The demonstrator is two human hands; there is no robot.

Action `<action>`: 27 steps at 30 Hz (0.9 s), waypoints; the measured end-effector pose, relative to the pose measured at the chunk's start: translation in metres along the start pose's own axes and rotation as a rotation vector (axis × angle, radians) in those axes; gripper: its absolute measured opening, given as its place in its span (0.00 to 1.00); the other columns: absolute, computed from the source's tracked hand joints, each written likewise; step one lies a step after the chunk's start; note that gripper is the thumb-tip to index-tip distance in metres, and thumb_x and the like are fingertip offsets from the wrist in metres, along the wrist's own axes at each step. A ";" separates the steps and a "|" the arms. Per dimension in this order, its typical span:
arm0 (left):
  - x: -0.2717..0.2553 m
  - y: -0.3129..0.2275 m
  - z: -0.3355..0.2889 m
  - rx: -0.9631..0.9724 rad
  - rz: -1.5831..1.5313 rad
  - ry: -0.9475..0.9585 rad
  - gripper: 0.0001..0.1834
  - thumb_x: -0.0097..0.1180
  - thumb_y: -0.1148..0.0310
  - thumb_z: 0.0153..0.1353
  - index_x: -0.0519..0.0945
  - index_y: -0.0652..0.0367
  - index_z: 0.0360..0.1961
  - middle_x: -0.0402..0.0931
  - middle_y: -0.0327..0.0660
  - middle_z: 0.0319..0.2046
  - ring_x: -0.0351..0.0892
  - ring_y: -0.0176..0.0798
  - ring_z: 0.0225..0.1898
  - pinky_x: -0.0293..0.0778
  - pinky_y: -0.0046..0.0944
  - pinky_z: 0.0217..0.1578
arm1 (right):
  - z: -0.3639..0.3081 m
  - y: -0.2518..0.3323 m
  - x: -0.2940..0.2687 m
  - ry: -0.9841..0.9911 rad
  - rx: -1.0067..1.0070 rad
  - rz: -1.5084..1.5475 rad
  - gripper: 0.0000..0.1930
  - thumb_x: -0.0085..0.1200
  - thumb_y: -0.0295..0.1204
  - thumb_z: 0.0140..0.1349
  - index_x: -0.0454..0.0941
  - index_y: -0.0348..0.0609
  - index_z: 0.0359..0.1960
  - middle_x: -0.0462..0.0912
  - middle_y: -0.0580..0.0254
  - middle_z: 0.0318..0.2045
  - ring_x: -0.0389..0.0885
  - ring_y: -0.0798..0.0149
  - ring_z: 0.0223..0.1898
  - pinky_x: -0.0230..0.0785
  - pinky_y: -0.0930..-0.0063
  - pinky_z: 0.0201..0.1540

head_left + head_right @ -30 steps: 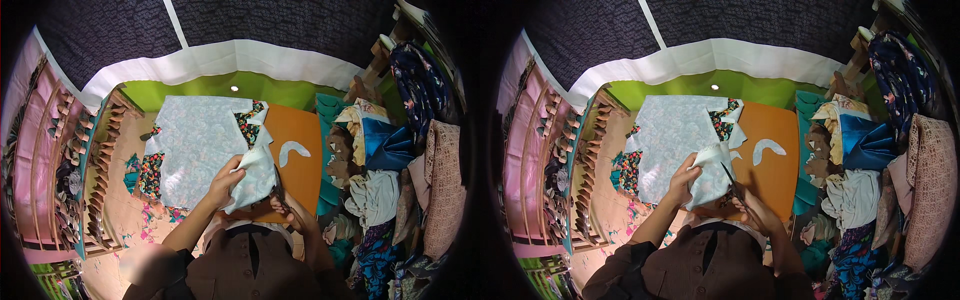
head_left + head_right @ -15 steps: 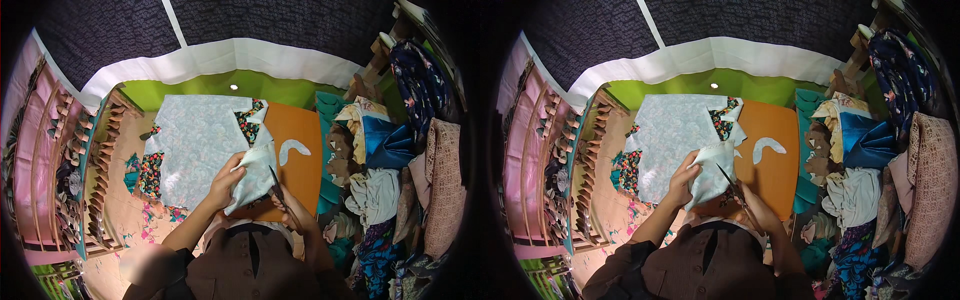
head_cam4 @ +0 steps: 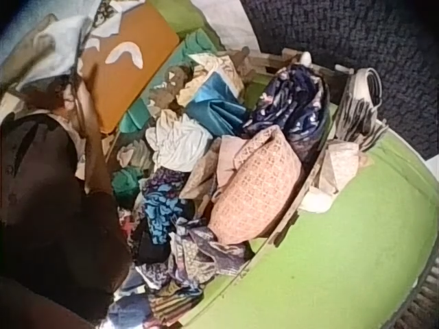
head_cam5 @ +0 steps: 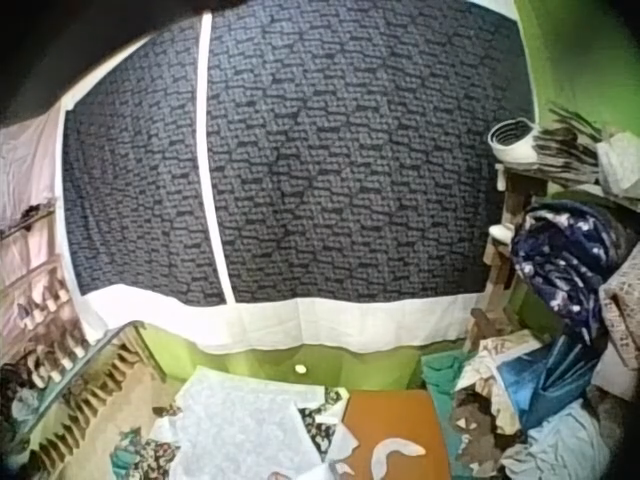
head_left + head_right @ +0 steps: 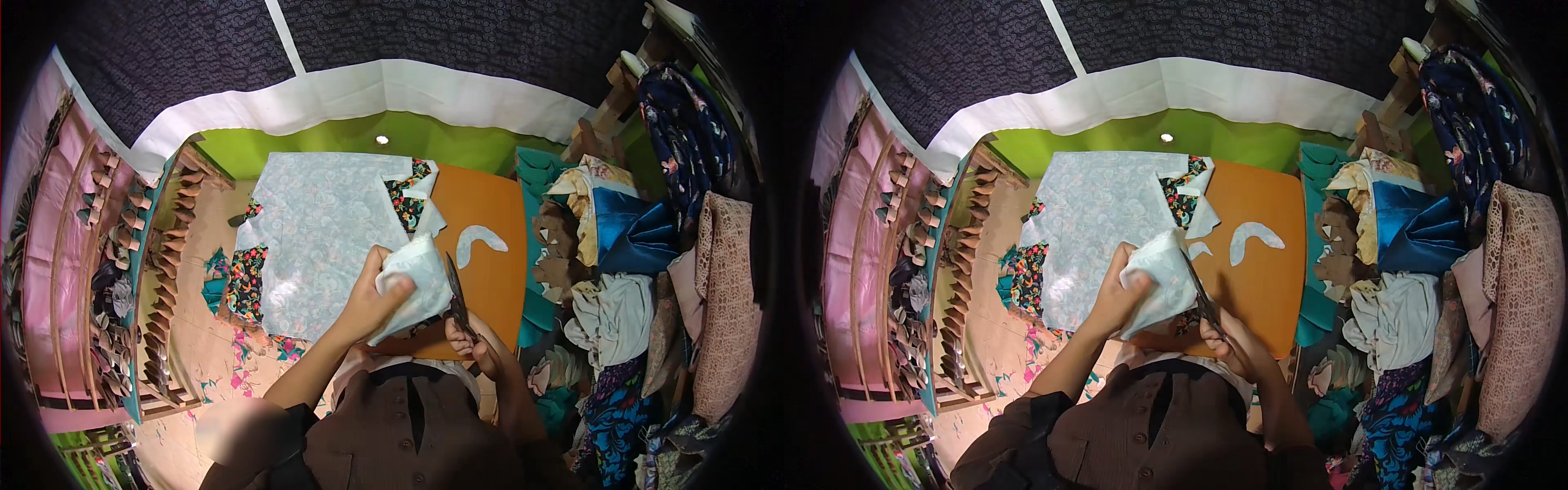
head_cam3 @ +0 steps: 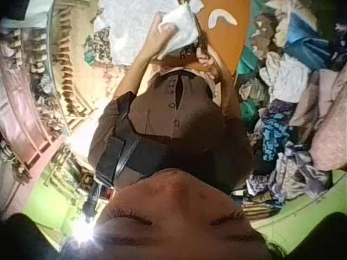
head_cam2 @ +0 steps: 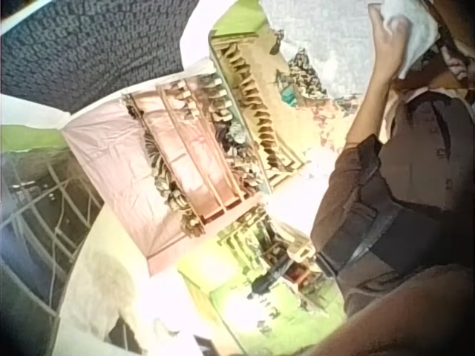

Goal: Cutting pattern pieces out of fabric using scissors.

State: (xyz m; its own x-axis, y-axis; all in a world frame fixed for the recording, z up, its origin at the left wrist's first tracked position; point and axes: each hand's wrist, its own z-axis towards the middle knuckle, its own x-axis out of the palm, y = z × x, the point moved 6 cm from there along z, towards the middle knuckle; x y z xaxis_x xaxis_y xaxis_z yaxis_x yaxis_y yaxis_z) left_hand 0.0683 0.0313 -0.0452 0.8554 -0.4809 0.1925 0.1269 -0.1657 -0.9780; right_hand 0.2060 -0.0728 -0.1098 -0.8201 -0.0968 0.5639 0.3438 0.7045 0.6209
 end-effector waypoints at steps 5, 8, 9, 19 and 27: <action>0.009 -0.014 0.001 -0.051 0.303 -0.004 0.24 0.62 0.67 0.45 0.61 0.60 0.38 0.67 0.42 0.33 0.67 0.32 0.36 0.65 0.32 0.37 | -0.017 0.029 0.024 -0.085 -0.472 -0.492 0.34 0.33 0.64 0.51 0.62 0.41 0.38 0.58 0.71 0.27 0.56 0.78 0.26 0.52 0.87 0.29; 0.007 -0.016 0.001 0.038 0.263 -0.079 0.24 0.60 0.67 0.47 0.60 0.61 0.38 0.68 0.42 0.32 0.67 0.32 0.36 0.65 0.32 0.37 | -0.021 0.025 0.024 -0.085 -0.425 -0.472 0.44 0.34 0.69 0.44 0.57 0.37 0.46 0.58 0.68 0.32 0.57 0.75 0.32 0.53 0.84 0.37; 0.008 -0.016 0.001 0.038 0.262 -0.076 0.24 0.60 0.67 0.47 0.60 0.61 0.38 0.68 0.42 0.32 0.67 0.32 0.36 0.65 0.32 0.37 | -0.023 0.027 0.027 -0.088 -0.426 -0.471 0.44 0.34 0.69 0.44 0.57 0.37 0.46 0.58 0.68 0.32 0.57 0.75 0.32 0.53 0.84 0.37; 0.008 -0.008 -0.005 0.139 0.420 -0.085 0.23 0.57 0.68 0.49 0.58 0.63 0.40 0.71 0.46 0.29 0.72 0.34 0.32 0.68 0.33 0.33 | -0.023 0.030 0.035 -0.039 -0.415 -0.478 0.41 0.35 0.69 0.44 0.58 0.38 0.40 0.56 0.70 0.29 0.54 0.77 0.29 0.50 0.86 0.33; 0.011 -0.020 -0.005 0.101 0.363 -0.032 0.24 0.57 0.70 0.50 0.55 0.62 0.40 0.69 0.46 0.32 0.69 0.32 0.38 0.66 0.32 0.37 | -0.020 0.022 0.030 0.018 -0.336 -0.354 0.41 0.40 0.69 0.40 0.58 0.39 0.37 0.53 0.74 0.24 0.50 0.81 0.22 0.44 0.90 0.23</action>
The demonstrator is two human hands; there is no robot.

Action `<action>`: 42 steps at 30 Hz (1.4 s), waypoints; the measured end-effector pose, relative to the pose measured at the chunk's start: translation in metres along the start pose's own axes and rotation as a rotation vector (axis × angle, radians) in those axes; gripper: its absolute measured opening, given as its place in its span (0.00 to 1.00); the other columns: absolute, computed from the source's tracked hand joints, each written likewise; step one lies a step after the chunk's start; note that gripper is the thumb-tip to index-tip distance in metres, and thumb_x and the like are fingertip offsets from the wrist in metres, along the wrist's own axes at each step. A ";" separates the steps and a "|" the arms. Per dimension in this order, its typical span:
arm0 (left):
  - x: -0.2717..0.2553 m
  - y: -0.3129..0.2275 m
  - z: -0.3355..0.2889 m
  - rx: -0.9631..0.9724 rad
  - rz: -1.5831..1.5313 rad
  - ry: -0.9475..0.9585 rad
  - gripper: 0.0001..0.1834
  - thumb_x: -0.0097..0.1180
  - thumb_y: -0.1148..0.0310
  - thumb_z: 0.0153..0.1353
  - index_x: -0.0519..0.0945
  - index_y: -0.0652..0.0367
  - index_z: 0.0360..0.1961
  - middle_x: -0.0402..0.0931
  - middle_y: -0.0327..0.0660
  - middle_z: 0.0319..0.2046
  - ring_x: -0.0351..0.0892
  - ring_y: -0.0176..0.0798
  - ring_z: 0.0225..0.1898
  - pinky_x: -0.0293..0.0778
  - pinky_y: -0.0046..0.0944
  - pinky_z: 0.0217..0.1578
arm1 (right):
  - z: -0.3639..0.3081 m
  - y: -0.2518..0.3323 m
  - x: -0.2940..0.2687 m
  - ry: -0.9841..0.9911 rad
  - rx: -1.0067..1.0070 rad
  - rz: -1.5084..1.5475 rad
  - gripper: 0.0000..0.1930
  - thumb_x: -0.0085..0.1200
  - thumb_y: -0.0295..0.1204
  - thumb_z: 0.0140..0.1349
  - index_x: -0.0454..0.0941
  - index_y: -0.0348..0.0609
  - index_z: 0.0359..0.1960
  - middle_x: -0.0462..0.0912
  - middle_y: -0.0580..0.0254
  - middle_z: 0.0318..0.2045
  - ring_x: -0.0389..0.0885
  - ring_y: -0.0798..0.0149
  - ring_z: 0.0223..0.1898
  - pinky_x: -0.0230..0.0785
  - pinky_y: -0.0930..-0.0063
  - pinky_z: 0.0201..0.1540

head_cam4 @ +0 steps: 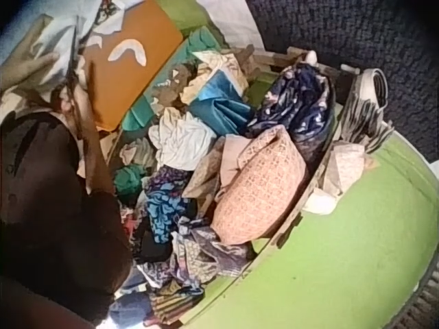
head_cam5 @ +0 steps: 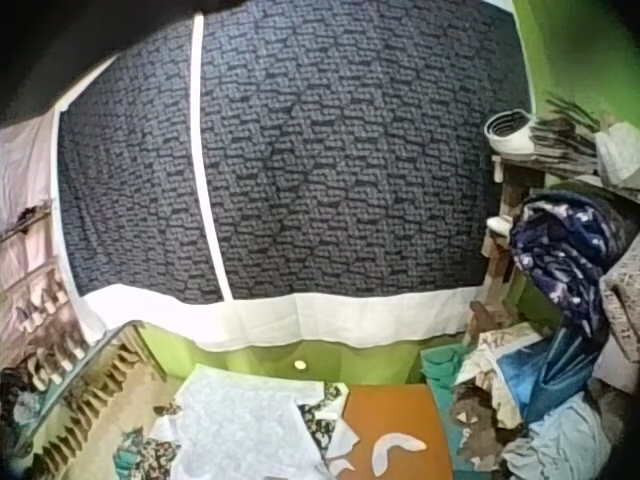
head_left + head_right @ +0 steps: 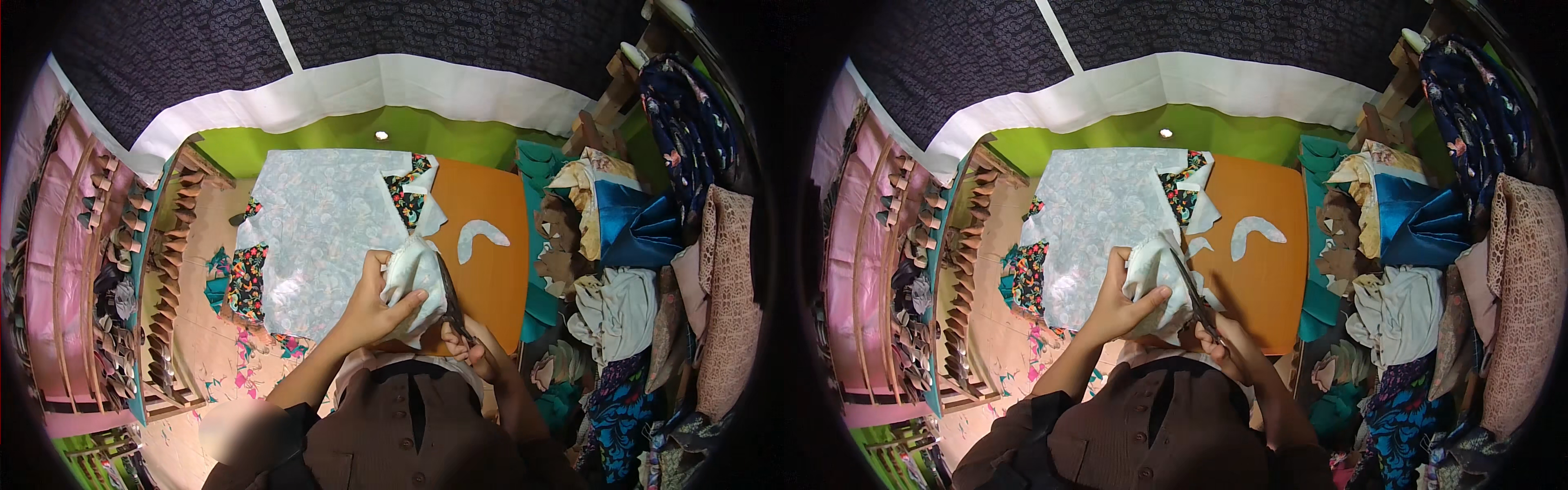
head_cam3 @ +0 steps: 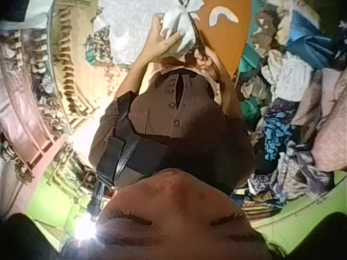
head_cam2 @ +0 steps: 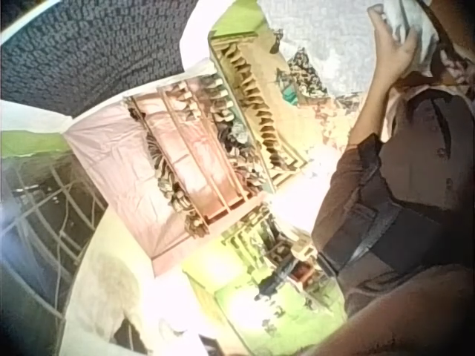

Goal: Cutting pattern pieces out of fabric using scissors.

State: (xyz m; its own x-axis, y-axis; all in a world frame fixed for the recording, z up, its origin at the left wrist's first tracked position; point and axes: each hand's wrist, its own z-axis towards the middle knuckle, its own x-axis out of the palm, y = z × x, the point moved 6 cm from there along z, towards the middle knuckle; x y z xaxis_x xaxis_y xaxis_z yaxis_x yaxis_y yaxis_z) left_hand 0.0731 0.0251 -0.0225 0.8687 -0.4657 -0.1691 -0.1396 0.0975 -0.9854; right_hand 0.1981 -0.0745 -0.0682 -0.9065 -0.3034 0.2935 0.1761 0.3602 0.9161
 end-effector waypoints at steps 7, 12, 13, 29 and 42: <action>-0.015 0.000 -0.001 0.048 -0.042 0.028 0.18 0.54 0.63 0.52 0.68 0.62 0.41 0.70 0.37 0.31 0.67 0.27 0.35 0.65 0.29 0.35 | -0.006 0.016 -0.007 -0.220 -0.071 -0.354 0.48 0.61 0.55 0.34 0.58 0.34 0.52 0.66 0.61 0.25 0.65 0.69 0.24 0.61 0.76 0.28; -0.019 0.022 -0.003 -0.075 -0.112 0.105 0.13 0.44 0.63 0.59 0.72 0.64 0.36 0.69 0.32 0.24 0.63 0.24 0.28 0.62 0.26 0.29 | -0.007 0.028 -0.004 -0.334 -0.294 -0.606 0.53 0.64 0.55 0.28 0.56 0.34 0.55 0.65 0.65 0.28 0.60 0.75 0.23 0.56 0.81 0.24; -0.018 0.025 -0.004 -0.104 -0.116 0.117 0.14 0.43 0.63 0.60 0.71 0.64 0.38 0.69 0.32 0.26 0.63 0.24 0.28 0.62 0.26 0.29 | -0.007 0.026 -0.005 -0.329 -0.283 -0.601 0.54 0.64 0.55 0.27 0.55 0.35 0.56 0.65 0.65 0.28 0.60 0.75 0.23 0.56 0.81 0.25; -0.002 0.019 -0.005 -0.302 -0.092 0.139 0.11 0.57 0.65 0.50 0.76 0.64 0.27 0.74 0.35 0.20 0.70 0.25 0.24 0.67 0.29 0.27 | -0.003 -0.033 -0.015 -0.046 0.237 0.019 0.33 0.42 0.56 0.53 0.61 0.40 0.49 0.61 0.71 0.23 0.60 0.75 0.24 0.55 0.82 0.26; -0.006 0.016 -0.004 -0.358 -0.126 0.135 0.10 0.58 0.68 0.49 0.77 0.65 0.28 0.75 0.37 0.23 0.71 0.26 0.25 0.68 0.28 0.28 | -0.002 0.006 -0.007 -0.091 0.058 -0.160 0.36 0.40 0.72 0.36 0.58 0.47 0.21 0.57 0.77 0.17 0.54 0.83 0.18 0.45 0.88 0.19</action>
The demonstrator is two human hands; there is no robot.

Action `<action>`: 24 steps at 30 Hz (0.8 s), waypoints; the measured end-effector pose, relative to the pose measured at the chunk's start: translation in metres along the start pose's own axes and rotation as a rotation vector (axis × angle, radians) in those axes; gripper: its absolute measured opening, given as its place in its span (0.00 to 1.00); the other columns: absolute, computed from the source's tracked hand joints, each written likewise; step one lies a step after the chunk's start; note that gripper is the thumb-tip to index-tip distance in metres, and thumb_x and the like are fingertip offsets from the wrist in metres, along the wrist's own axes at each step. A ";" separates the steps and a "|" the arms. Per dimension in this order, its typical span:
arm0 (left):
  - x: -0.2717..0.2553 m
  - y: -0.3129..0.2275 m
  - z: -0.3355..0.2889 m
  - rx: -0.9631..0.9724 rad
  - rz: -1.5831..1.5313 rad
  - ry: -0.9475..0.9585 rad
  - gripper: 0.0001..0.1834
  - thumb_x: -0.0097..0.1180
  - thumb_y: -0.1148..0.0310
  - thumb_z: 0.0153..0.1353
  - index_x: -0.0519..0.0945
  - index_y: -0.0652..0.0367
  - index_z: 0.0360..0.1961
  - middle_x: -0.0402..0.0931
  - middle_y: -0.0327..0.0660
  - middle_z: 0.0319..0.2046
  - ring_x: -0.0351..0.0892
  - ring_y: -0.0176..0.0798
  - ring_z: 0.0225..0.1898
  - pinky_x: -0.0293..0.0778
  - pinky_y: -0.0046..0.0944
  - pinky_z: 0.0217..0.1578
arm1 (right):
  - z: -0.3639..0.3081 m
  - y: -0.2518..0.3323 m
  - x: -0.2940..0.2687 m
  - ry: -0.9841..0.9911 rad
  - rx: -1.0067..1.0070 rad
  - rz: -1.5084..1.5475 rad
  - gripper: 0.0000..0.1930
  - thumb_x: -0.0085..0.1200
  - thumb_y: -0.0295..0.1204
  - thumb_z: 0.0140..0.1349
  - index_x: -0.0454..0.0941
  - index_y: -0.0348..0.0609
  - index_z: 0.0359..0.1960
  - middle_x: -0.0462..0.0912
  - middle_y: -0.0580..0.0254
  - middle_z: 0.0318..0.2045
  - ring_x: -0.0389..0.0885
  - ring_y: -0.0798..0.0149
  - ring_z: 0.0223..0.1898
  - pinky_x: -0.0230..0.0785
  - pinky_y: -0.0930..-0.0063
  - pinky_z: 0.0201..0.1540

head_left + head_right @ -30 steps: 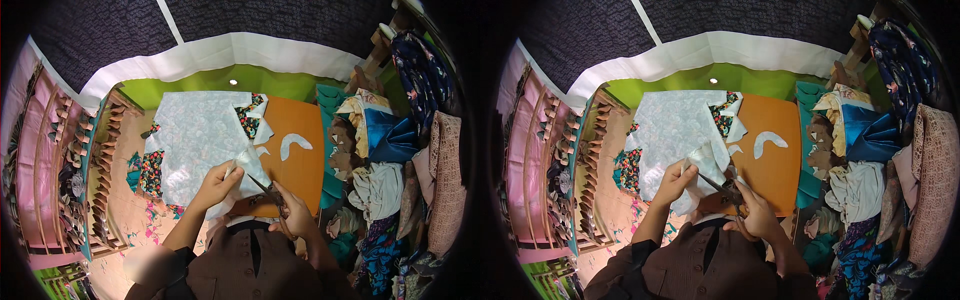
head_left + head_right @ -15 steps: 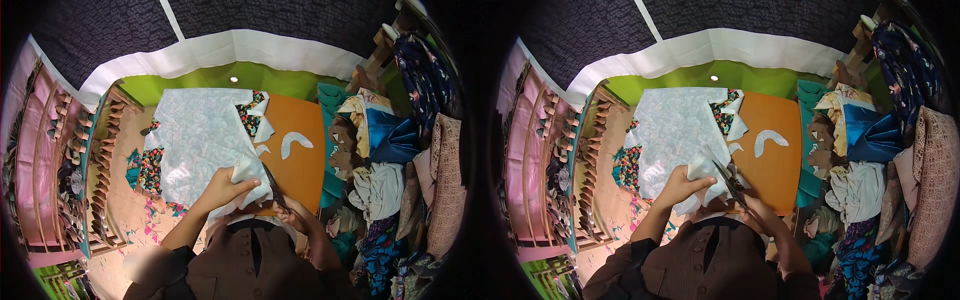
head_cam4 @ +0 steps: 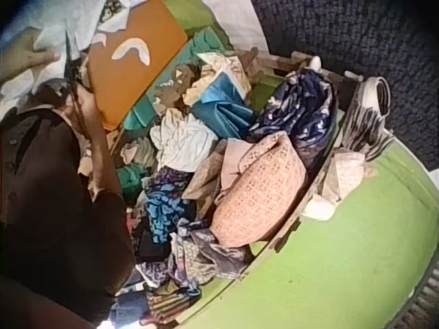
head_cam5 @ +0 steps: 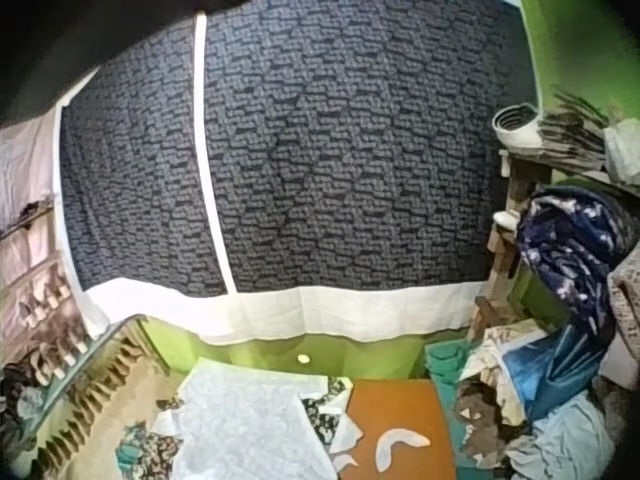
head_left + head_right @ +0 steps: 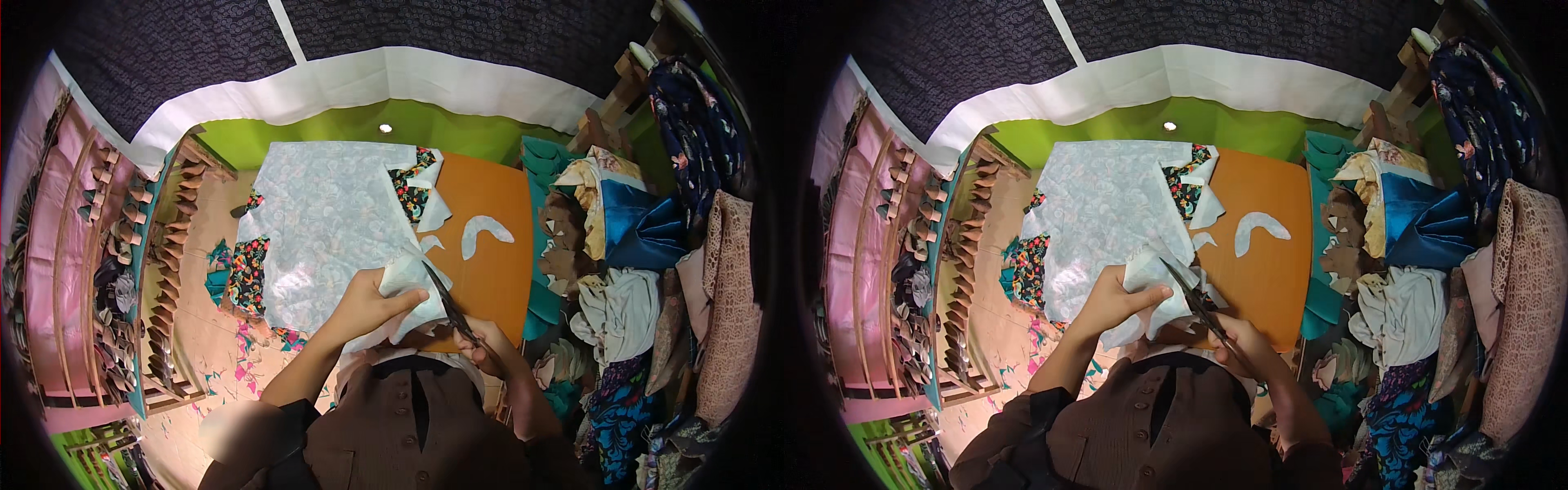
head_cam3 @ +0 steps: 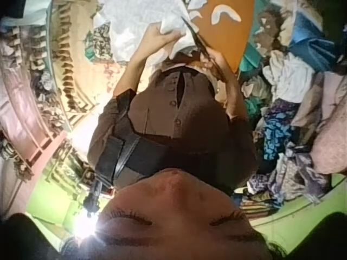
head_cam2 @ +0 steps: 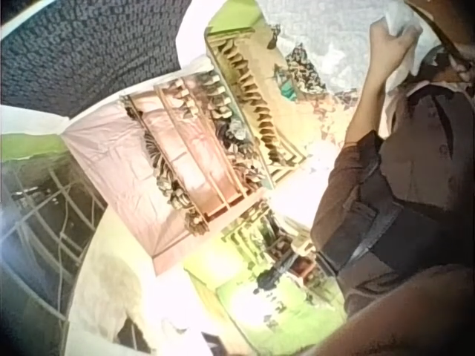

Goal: Cutting pattern pieces out of fabric using scissors.

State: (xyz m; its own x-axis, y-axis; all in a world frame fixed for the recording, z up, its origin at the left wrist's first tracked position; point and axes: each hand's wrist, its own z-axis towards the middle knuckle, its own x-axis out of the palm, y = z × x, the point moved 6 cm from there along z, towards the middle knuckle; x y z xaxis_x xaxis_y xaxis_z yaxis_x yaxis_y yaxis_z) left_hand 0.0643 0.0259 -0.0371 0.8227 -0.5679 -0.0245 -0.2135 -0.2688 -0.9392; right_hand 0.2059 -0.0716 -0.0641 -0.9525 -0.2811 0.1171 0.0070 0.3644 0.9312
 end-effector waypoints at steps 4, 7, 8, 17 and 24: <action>0.002 0.002 0.000 -0.030 -0.006 0.032 0.10 0.58 0.68 0.49 0.77 0.65 0.29 0.76 0.38 0.23 0.71 0.26 0.26 0.68 0.29 0.28 | 0.006 -0.015 -0.005 -0.027 0.060 0.023 0.35 0.40 0.71 0.36 0.59 0.48 0.21 0.57 0.77 0.17 0.53 0.82 0.18 0.45 0.87 0.19; 0.007 -0.005 -0.001 0.026 0.092 0.074 0.11 0.57 0.67 0.49 0.77 0.65 0.30 0.76 0.38 0.23 0.72 0.27 0.26 0.69 0.30 0.29 | 0.005 -0.017 -0.003 -0.073 0.042 0.033 0.36 0.40 0.72 0.35 0.58 0.48 0.21 0.56 0.77 0.17 0.52 0.82 0.18 0.45 0.87 0.19; 0.007 -0.004 -0.001 0.026 0.092 0.072 0.11 0.57 0.67 0.49 0.77 0.65 0.30 0.76 0.38 0.23 0.72 0.27 0.26 0.69 0.30 0.29 | 0.004 -0.007 -0.002 -0.083 -0.122 -0.039 0.36 0.40 0.72 0.35 0.58 0.48 0.21 0.56 0.77 0.17 0.52 0.82 0.18 0.45 0.87 0.19; 0.002 -0.002 -0.003 0.061 0.009 0.041 0.12 0.55 0.64 0.52 0.77 0.64 0.28 0.74 0.36 0.22 0.70 0.26 0.26 0.67 0.30 0.28 | -0.001 -0.012 -0.004 0.008 0.079 0.069 0.32 0.48 0.65 0.41 0.62 0.45 0.26 0.57 0.79 0.17 0.53 0.83 0.17 0.46 0.89 0.19; 0.000 -0.004 -0.001 0.202 0.165 0.008 0.17 0.40 0.57 0.61 0.68 0.63 0.32 0.67 0.35 0.16 0.64 0.29 0.20 0.63 0.32 0.23 | 0.001 -0.019 -0.013 0.053 -0.010 -0.078 0.43 0.47 0.67 0.38 0.65 0.38 0.44 0.58 0.75 0.19 0.56 0.77 0.20 0.50 0.81 0.21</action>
State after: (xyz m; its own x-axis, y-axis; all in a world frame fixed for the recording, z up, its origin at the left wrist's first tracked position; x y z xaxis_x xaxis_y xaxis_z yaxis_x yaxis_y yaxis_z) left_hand 0.0649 0.0262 -0.0326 0.7809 -0.5977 -0.1813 -0.2342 -0.0111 -0.9721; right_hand 0.2174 -0.0738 -0.0842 -0.9329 -0.3548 0.0614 -0.0637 0.3305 0.9416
